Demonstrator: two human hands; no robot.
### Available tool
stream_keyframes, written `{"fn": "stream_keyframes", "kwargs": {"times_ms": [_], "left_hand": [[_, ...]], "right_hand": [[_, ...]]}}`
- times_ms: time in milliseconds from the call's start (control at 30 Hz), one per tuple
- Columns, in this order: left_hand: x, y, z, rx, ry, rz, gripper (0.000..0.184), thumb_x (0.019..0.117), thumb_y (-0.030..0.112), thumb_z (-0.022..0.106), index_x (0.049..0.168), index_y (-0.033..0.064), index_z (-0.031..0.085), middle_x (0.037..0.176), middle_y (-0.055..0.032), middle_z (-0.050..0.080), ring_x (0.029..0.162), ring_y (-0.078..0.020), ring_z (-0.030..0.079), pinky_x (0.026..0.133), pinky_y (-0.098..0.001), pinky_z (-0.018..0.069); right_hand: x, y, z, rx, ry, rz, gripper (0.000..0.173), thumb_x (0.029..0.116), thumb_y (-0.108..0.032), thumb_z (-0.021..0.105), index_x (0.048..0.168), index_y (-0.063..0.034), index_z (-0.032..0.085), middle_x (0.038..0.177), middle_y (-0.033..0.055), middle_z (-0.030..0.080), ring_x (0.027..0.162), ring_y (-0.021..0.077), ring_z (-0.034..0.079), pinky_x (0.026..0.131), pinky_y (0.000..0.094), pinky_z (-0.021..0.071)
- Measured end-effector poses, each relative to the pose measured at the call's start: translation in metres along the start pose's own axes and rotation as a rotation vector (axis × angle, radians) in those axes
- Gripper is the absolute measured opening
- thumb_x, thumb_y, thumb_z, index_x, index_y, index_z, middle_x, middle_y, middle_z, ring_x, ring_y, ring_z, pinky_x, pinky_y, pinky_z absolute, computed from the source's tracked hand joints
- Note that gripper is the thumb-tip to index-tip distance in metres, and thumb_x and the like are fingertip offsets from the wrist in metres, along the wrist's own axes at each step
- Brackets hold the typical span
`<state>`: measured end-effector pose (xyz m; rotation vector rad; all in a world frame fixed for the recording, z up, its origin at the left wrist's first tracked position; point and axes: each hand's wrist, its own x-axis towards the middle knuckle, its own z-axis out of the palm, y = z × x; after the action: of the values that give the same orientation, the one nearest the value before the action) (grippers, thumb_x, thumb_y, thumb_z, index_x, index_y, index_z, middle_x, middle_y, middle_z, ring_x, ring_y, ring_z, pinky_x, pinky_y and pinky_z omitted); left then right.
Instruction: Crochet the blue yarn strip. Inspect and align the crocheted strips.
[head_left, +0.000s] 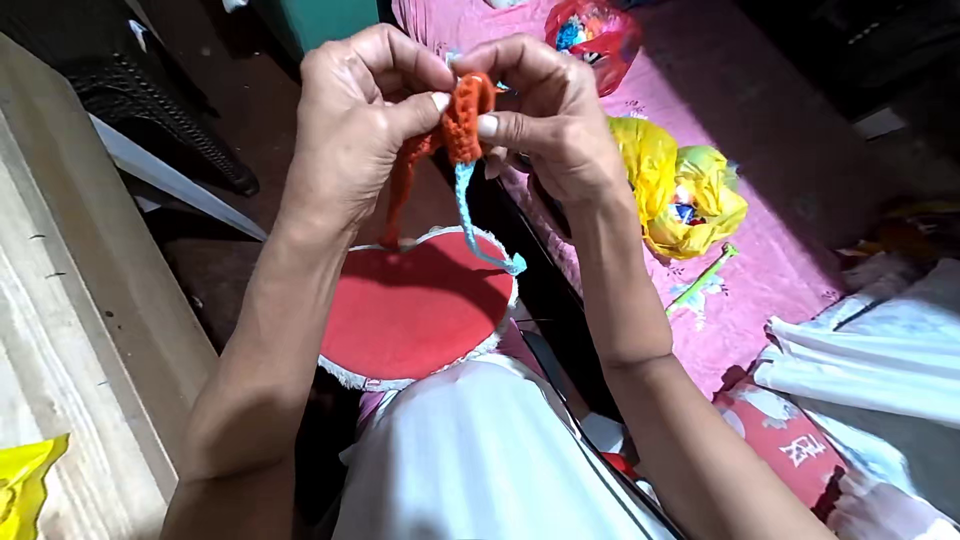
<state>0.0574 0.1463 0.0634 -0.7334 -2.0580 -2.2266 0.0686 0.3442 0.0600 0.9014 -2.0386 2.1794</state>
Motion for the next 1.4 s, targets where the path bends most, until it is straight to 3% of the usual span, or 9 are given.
{"fn": "stream_keyframes", "kwargs": {"times_ms": [167,400,500,600,867,1000,1200,1267,1400], "left_hand": [[-0.004,0.005,-0.003,0.076,0.021,0.085,0.024,0.0893,-0.007,0.065,0.111,0.0050,0.064,0.095,0.0058,0.070,0.087,-0.0028,0.068,0.080,-0.0193,0.0586],[-0.021,0.021,-0.013,0.475,0.162,0.268,0.024,0.0965,0.007,0.061,0.120,0.0030,0.066,0.104,0.0024,0.068,0.091,0.0001,0.065,0.081,-0.0157,0.0539],[-0.053,0.029,0.016,0.901,0.265,0.471,0.027,0.1027,0.008,0.055,0.126,-0.0023,0.065,0.110,-0.0178,0.066,0.097,-0.0212,0.064,0.083,-0.0318,0.0516],[-0.077,0.014,0.054,1.004,0.177,0.621,0.027,0.0987,0.003,0.060,0.124,-0.0037,0.068,0.117,-0.0242,0.066,0.101,-0.0335,0.067,0.081,-0.0391,0.0561],[-0.061,0.021,0.017,0.583,0.210,0.286,0.044,0.1028,0.024,0.061,0.138,-0.0007,0.054,0.126,-0.0115,0.063,0.106,-0.0095,0.065,0.081,-0.0218,0.0559],[-0.036,0.035,-0.001,0.670,0.079,0.190,0.034,0.0940,0.030,0.073,0.118,0.0067,0.068,0.107,-0.0021,0.067,0.091,-0.0013,0.064,0.079,-0.0169,0.0534],[0.002,0.041,-0.026,0.497,-0.145,0.082,0.010,0.0882,0.020,0.076,0.093,0.0152,0.069,0.082,0.0139,0.068,0.074,0.0075,0.064,0.069,-0.0120,0.0544],[0.005,0.035,-0.023,0.267,-0.078,0.046,0.007,0.0901,0.012,0.075,0.092,0.0164,0.069,0.079,0.0142,0.069,0.068,0.0050,0.063,0.062,-0.0126,0.0524],[0.004,0.017,0.009,-0.147,0.257,0.174,0.011,0.0930,0.001,0.068,0.087,0.0103,0.066,0.076,0.0053,0.070,0.065,-0.0022,0.064,0.060,-0.0174,0.0535]], "right_hand": [[0.011,-0.019,-0.010,-0.158,-0.126,0.045,0.009,0.0926,0.003,0.062,0.098,-0.0034,0.063,0.085,-0.0015,0.070,0.068,0.0041,0.066,0.057,0.0216,0.0569],[0.027,-0.045,-0.009,-0.147,0.205,0.285,0.017,0.1000,-0.003,0.058,0.083,-0.0024,0.059,0.062,0.0034,0.064,0.047,0.0104,0.062,0.047,0.0246,0.0573],[0.033,-0.046,0.002,-0.121,0.274,0.290,0.015,0.1000,-0.001,0.055,0.085,0.0009,0.059,0.065,0.0077,0.065,0.047,0.0132,0.063,0.046,0.0265,0.0582],[0.038,-0.047,0.010,-0.077,0.286,0.250,0.017,0.1008,0.000,0.051,0.085,0.0001,0.056,0.066,0.0067,0.064,0.050,0.0116,0.063,0.048,0.0251,0.0575],[0.038,-0.049,0.016,-0.683,0.278,0.015,0.008,0.0881,-0.013,0.067,0.081,-0.0097,0.069,0.070,-0.0037,0.065,0.059,0.0031,0.060,0.055,0.0245,0.0507],[0.040,-0.059,0.027,-0.809,0.100,0.020,0.011,0.0864,-0.017,0.068,0.076,-0.0150,0.068,0.067,-0.0073,0.062,0.063,0.0035,0.059,0.060,0.0302,0.0482],[0.038,-0.061,0.015,-0.304,-0.038,0.110,0.003,0.0914,-0.001,0.066,0.091,-0.0014,0.069,0.077,-0.0004,0.069,0.074,0.0039,0.066,0.071,0.0219,0.0574],[0.035,-0.045,0.007,-0.213,-0.092,0.094,0.016,0.0930,-0.004,0.065,0.108,0.0027,0.065,0.090,0.0025,0.069,0.084,0.0057,0.067,0.081,0.0241,0.0573],[0.024,-0.012,0.026,-0.060,0.084,-0.005,0.004,0.0945,0.003,0.062,0.091,-0.0001,0.063,0.077,0.0019,0.068,0.070,0.0059,0.066,0.069,0.0250,0.0576]]}}
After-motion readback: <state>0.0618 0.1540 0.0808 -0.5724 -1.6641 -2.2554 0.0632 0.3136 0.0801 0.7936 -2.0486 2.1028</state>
